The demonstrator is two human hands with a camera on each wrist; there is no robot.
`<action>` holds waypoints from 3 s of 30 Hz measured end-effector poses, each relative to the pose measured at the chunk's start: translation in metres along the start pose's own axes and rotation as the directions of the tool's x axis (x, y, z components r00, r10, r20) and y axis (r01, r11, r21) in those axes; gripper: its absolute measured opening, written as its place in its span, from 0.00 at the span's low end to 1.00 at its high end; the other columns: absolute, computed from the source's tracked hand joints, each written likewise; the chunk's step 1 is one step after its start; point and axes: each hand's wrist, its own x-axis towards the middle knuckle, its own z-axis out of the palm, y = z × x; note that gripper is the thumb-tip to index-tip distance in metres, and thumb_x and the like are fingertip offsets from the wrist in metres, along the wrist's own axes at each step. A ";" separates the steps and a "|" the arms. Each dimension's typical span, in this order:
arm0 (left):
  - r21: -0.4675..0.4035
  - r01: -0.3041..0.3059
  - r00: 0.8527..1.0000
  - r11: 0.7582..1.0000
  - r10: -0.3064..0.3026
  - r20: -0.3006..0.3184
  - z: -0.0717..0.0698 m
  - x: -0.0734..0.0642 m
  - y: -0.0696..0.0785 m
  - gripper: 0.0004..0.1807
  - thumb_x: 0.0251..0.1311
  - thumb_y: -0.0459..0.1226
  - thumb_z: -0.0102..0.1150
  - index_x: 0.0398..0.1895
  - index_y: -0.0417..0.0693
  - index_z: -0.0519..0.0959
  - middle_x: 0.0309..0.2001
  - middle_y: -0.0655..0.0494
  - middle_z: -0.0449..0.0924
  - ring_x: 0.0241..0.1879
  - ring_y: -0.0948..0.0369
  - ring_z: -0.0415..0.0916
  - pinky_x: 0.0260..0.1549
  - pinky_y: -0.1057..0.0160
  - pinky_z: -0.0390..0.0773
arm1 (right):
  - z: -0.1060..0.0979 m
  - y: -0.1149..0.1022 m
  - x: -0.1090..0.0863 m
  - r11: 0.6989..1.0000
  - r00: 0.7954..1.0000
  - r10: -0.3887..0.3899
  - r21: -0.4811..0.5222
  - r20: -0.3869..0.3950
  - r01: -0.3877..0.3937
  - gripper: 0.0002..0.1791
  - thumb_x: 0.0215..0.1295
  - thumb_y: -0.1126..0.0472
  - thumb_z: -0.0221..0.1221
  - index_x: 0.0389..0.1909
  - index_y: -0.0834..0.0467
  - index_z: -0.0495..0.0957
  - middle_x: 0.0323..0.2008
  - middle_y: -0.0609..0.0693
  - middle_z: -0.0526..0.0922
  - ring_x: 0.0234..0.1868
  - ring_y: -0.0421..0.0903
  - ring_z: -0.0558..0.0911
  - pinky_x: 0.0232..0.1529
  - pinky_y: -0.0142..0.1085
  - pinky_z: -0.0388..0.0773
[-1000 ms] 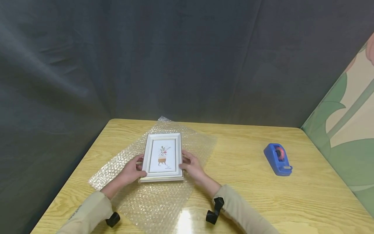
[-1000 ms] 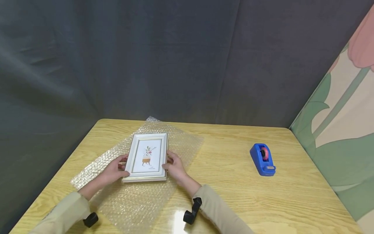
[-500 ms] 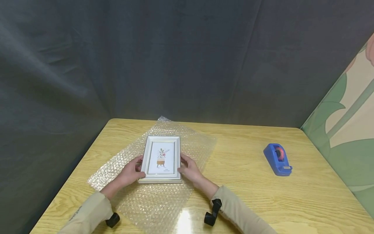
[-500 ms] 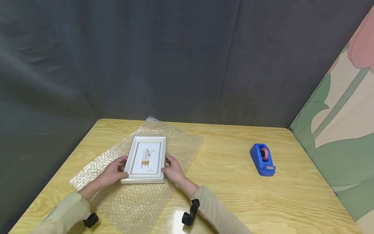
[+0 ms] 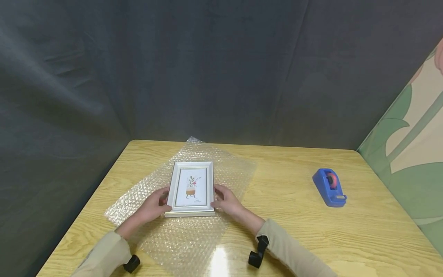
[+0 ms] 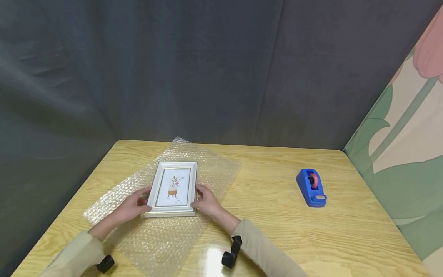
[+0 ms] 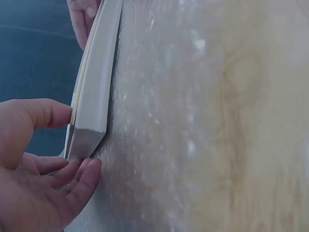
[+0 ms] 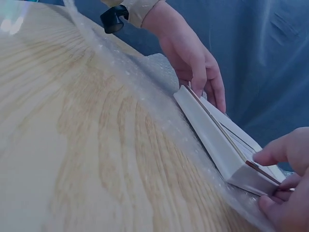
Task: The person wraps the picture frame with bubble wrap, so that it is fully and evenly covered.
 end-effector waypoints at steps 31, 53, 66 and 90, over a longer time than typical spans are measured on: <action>-0.017 0.088 0.996 0.996 -0.088 0.015 -0.006 -0.003 -0.006 0.31 0.51 0.29 0.53 0.61 0.31 0.61 0.50 0.37 0.69 0.30 0.59 0.69 0.19 0.66 0.71 | 0.004 0.002 -0.002 0.997 1.000 -0.010 -0.077 0.009 0.011 0.38 0.48 0.77 0.58 0.63 0.71 0.56 0.62 0.67 0.61 0.64 0.59 0.59 0.64 0.49 0.54; 0.010 0.066 0.997 0.998 -0.066 0.032 -0.007 -0.003 -0.002 0.29 0.55 0.29 0.54 0.62 0.32 0.61 0.49 0.38 0.71 0.30 0.60 0.69 0.23 0.67 0.73 | 0.000 -0.004 0.000 0.996 0.996 0.082 -0.032 -0.021 -0.083 0.39 0.48 0.73 0.58 0.64 0.72 0.54 0.62 0.68 0.60 0.64 0.62 0.59 0.64 0.50 0.54; -0.028 0.079 0.997 0.997 -0.078 0.024 -0.007 -0.004 -0.002 0.33 0.52 0.29 0.56 0.62 0.30 0.59 0.48 0.37 0.70 0.30 0.60 0.68 0.21 0.69 0.71 | -0.006 0.004 -0.001 0.998 0.999 0.015 -0.066 0.041 -0.013 0.39 0.45 0.76 0.59 0.62 0.74 0.56 0.62 0.69 0.60 0.63 0.62 0.61 0.62 0.48 0.58; 0.048 0.075 0.992 0.996 -0.079 0.101 -0.023 0.002 0.000 0.36 0.54 0.31 0.58 0.63 0.25 0.54 0.55 0.31 0.64 0.38 0.56 0.72 0.29 0.66 0.76 | -0.020 -0.029 -0.046 0.803 0.881 -0.214 -0.438 0.422 0.405 0.40 0.47 0.56 0.67 0.63 0.57 0.63 0.62 0.51 0.66 0.64 0.47 0.63 0.64 0.42 0.58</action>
